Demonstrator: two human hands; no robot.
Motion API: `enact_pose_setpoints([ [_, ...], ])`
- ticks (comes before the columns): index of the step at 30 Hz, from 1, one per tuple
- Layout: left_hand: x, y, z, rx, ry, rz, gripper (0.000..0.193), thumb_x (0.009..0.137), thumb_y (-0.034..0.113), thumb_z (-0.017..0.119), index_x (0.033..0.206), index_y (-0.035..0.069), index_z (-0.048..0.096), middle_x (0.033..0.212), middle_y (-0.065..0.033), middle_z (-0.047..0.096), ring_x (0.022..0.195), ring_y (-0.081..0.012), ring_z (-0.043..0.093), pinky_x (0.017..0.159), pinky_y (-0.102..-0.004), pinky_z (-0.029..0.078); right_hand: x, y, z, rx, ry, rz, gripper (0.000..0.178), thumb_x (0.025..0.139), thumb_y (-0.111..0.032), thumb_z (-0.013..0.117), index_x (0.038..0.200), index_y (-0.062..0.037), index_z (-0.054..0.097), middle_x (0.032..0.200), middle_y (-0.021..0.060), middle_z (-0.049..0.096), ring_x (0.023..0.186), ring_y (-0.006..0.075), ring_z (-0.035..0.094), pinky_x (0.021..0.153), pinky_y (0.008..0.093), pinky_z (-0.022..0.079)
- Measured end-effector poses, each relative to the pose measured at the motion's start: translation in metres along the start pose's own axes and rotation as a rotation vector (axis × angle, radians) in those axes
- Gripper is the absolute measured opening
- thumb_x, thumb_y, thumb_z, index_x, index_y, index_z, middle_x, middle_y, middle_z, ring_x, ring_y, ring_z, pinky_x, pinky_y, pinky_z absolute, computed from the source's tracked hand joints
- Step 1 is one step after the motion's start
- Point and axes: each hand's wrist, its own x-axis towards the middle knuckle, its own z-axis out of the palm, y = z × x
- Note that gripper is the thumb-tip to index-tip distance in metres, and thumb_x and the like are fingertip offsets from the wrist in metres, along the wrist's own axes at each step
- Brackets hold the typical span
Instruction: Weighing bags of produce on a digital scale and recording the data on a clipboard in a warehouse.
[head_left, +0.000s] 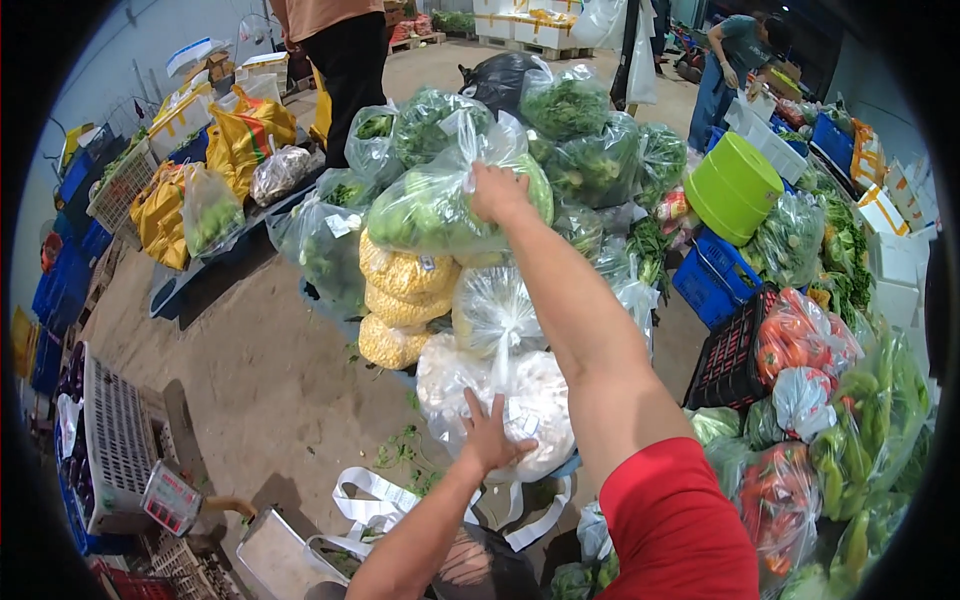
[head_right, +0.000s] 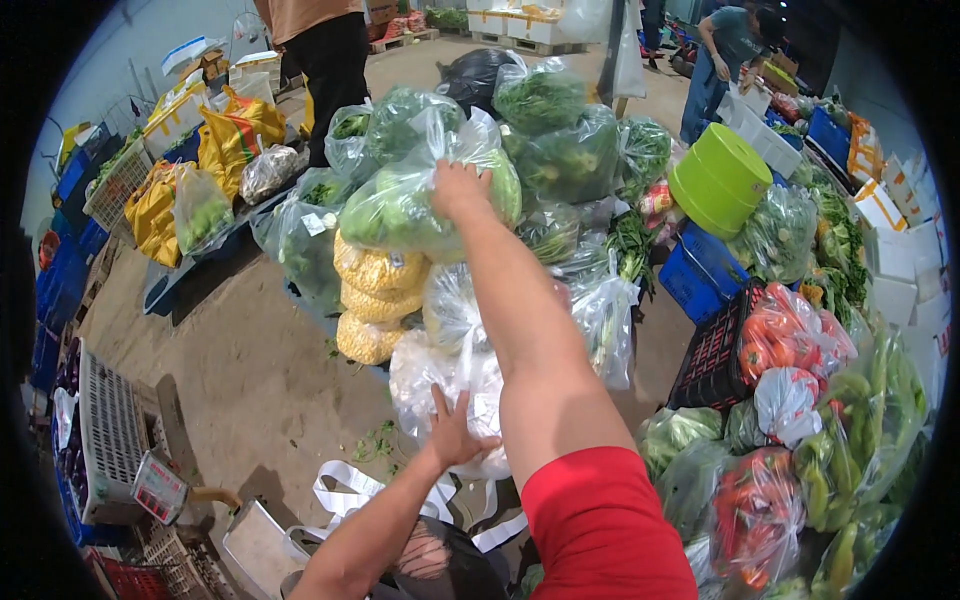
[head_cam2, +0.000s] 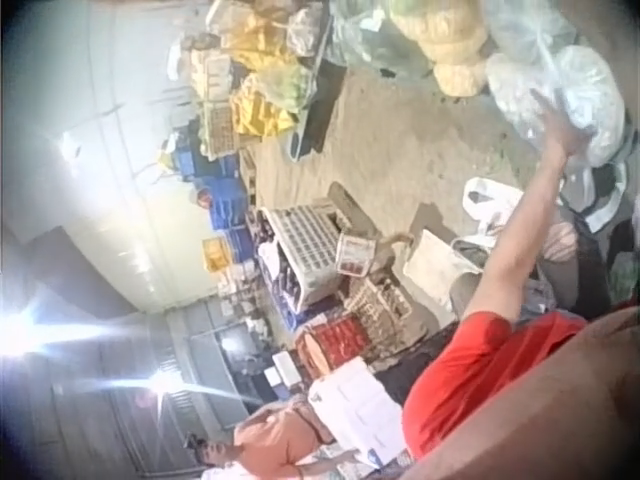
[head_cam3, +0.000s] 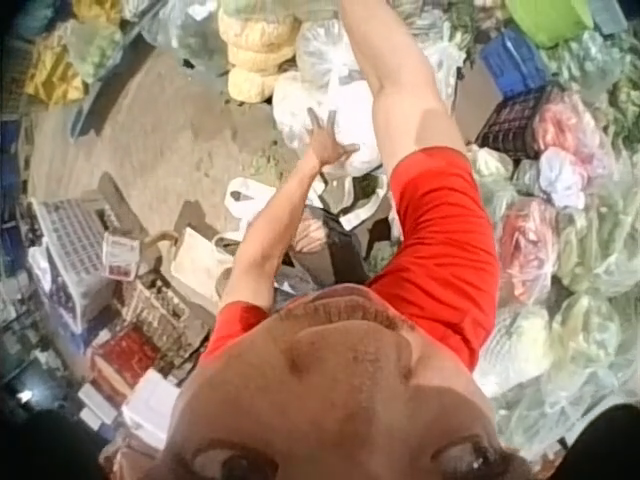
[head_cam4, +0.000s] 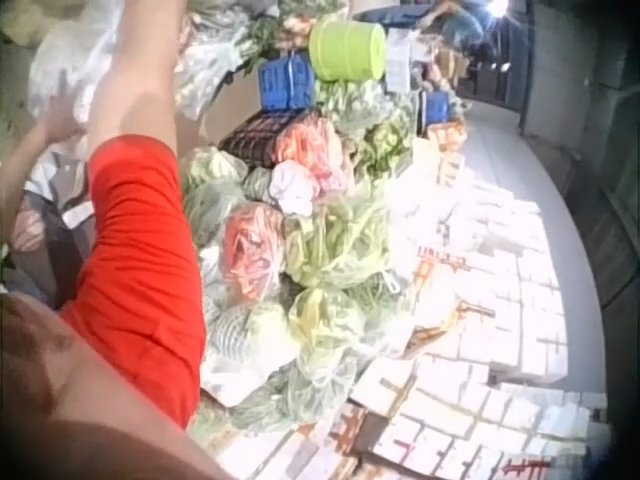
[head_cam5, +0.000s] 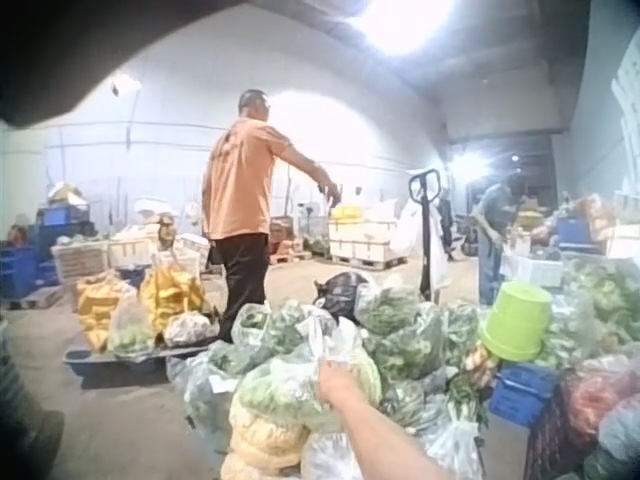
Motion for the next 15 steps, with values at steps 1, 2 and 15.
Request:
enact_pose_setpoints([
  [1,-0.002,0.005,0.006,-0.02,0.068,0.045,0.123,0.07,0.063,0.08,0.161,0.019,0.011,0.155,-0.0413,-0.02,0.139,-0.0703,0.006,0.119,-0.0589,0.023,0.003,0.006,0.004,-0.004,0.0,0.007,0.054,0.09,-0.017,0.061,0.141,-0.0107,0.047,0.147,0.0124,0.048,0.138,0.0338,0.042,0.113,0.0609,0.028],
  [2,0.002,0.009,0.009,-0.031,0.057,0.026,0.122,0.071,0.063,0.08,0.161,0.02,0.009,0.155,-0.0411,-0.02,0.138,-0.0711,0.006,0.119,-0.059,0.022,0.007,0.011,0.01,-0.06,0.037,-0.013,0.056,0.089,-0.017,0.06,0.143,-0.0135,0.047,0.145,0.0121,0.05,0.138,0.0339,0.041,0.111,0.06,0.029],
  [15,0.037,0.005,0.024,0.036,0.057,-0.056,0.111,0.08,0.064,0.071,0.162,0.021,0.01,0.157,-0.0368,-0.023,0.137,-0.0726,0.007,0.112,-0.0653,0.03,0.023,0.011,0.029,-0.028,0.115,-0.058,0.028,0.09,-0.018,0.064,0.118,-0.019,0.068,0.12,0.0103,0.065,0.129,0.0354,0.043,0.103,0.0604,0.031],
])
